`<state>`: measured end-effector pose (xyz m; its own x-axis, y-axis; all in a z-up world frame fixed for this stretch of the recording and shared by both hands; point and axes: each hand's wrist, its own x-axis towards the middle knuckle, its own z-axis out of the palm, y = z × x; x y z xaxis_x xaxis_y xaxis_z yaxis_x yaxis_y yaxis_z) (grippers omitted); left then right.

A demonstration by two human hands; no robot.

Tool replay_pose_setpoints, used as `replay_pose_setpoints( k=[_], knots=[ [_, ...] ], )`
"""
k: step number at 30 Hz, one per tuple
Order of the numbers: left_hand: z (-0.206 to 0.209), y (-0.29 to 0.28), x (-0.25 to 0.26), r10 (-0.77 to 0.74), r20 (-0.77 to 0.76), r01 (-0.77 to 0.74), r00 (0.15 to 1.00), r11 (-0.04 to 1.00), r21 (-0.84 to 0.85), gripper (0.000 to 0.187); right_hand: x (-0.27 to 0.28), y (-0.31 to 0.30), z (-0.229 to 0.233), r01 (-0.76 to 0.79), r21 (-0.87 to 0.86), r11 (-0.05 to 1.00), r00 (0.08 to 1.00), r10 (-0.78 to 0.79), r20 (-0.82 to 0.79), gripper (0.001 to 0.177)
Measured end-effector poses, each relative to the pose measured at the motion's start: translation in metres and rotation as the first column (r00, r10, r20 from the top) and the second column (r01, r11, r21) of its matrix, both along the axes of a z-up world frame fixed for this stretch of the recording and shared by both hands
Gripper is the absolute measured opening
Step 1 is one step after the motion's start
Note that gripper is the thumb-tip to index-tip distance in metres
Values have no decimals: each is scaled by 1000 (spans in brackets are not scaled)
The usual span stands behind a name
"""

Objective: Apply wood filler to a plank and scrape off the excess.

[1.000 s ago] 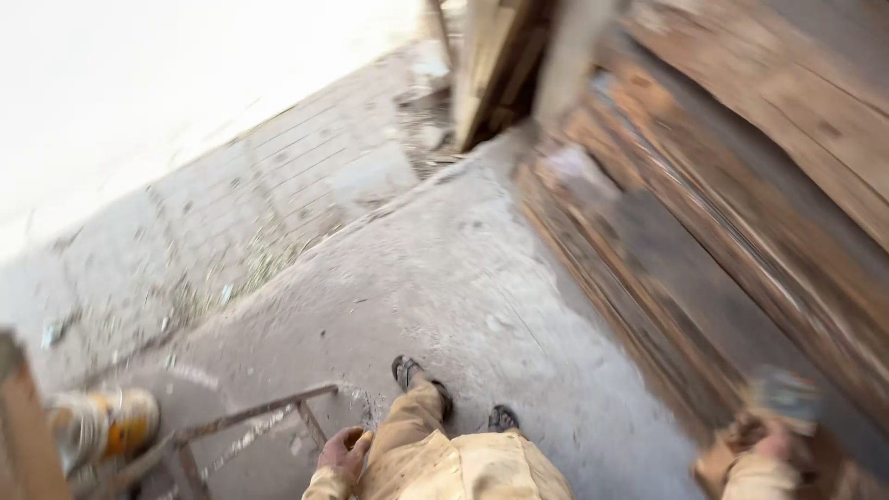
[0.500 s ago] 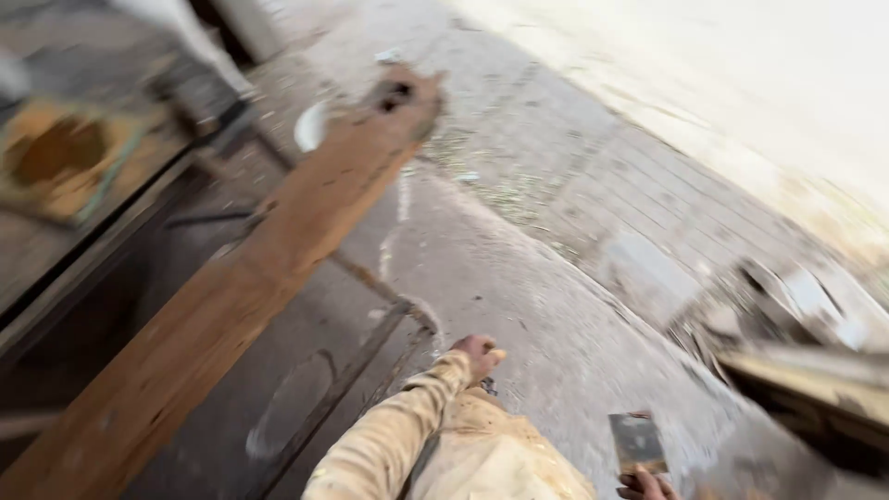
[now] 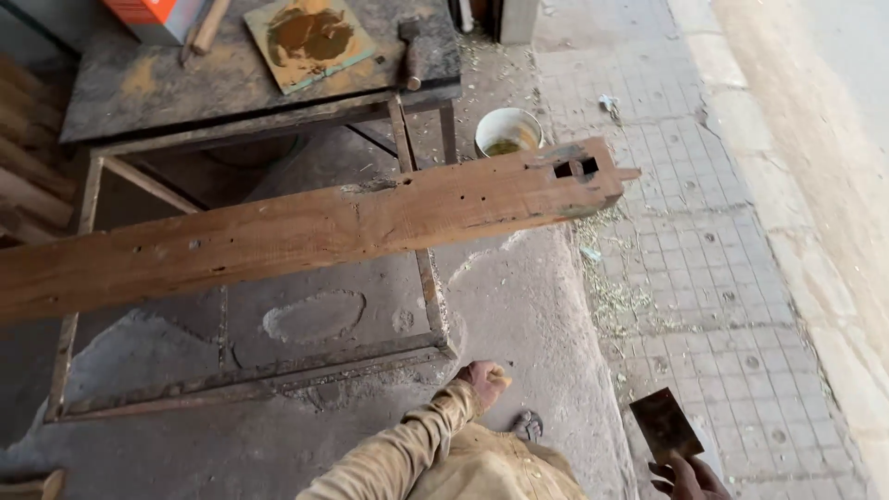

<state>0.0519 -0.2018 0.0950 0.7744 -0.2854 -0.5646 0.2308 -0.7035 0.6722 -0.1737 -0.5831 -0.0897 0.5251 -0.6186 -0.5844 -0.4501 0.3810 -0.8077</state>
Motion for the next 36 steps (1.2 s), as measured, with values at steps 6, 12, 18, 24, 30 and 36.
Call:
replay_pose_setpoints(
  k=[6,12,18,24,30,36],
  knots=[
    [-9,-16,-9,254,130,-241,958,964,-111,33,137,-12,171,-67,-137,988,967,98,236,37],
    [32,8,-9,420,359,-351,834,904,-244,44,238,-8,229,-292,-58,955,854,287,434,32],
    [82,54,30,740,330,-640,586,672,-371,52,324,41,293,-455,39,890,702,331,631,33],
    [133,114,82,868,447,-597,216,480,-643,44,425,39,280,-492,138,859,651,258,714,36],
    [146,168,126,870,492,-667,28,383,-639,36,511,110,350,-622,-11,783,651,526,547,38],
    [168,196,173,778,619,-717,-106,372,-590,29,693,183,369,-785,-138,604,458,715,528,33]
  ],
)
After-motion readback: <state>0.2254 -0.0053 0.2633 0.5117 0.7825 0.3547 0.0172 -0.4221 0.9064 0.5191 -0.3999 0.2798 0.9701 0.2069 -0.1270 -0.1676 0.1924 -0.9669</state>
